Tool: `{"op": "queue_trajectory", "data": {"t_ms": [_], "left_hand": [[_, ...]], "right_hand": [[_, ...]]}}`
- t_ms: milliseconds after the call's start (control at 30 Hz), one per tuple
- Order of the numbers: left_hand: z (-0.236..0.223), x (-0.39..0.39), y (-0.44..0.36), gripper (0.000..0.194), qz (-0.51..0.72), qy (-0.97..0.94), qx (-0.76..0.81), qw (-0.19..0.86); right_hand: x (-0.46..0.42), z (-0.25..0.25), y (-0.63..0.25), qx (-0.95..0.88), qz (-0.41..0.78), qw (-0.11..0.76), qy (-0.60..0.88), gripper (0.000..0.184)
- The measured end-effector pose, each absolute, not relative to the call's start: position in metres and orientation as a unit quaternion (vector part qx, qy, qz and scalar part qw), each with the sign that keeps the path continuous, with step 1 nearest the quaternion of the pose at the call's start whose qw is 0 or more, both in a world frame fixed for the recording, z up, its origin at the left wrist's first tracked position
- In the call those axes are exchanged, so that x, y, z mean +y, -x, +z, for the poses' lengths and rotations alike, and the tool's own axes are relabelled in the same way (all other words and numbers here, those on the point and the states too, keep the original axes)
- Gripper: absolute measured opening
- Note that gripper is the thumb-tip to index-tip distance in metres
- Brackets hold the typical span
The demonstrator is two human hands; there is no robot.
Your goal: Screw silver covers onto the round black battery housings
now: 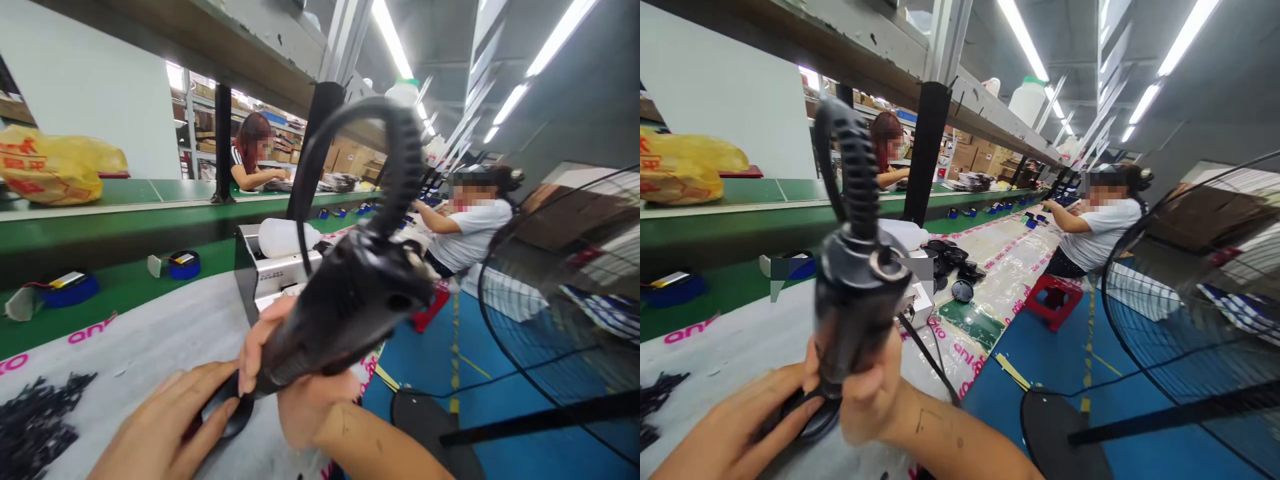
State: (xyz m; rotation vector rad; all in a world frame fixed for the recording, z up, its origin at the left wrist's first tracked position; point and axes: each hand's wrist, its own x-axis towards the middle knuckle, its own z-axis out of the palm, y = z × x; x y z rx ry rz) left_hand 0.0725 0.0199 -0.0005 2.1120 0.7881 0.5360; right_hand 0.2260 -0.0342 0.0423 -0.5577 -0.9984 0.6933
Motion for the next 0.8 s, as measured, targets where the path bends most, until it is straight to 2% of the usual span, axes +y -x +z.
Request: {"op": "queue_trajectory", "data": {"t_ms": [67,167,300,400,600,800], "left_hand": [[-0.003,0.017,-0.07,0.041,0.225,-0.845,0.292,0.387],[-0.01,0.012,-0.068,0.059,0.211,-0.827,0.288,0.435],[-0.008,0.011,-0.071,0.061,0.235,-0.774,0.333,0.486],[-0.004,0.015,-0.072,0.063,0.205,-0.752,0.35,0.521],[-0.003,0.025,-0.072,0.062,0.198,-0.764,0.297,0.538],[0.01,0.023,-0.073,0.064,0.161,-0.705,0.312,0.617]], "right_hand": [[-0.043,0.058,-0.233,-0.456,0.317,0.788,0.265,0.067],[-0.051,0.095,-0.252,-0.447,0.298,0.783,0.312,0.065],[-0.036,0.127,-0.281,-0.409,0.11,0.829,0.366,0.062],[-0.01,0.119,-0.295,-0.381,0.064,0.835,0.392,0.065],[0.0,0.1,-0.296,-0.371,0.145,0.795,0.457,0.067],[-0.024,0.114,-0.233,-0.402,0.279,0.786,0.378,0.063]]}}
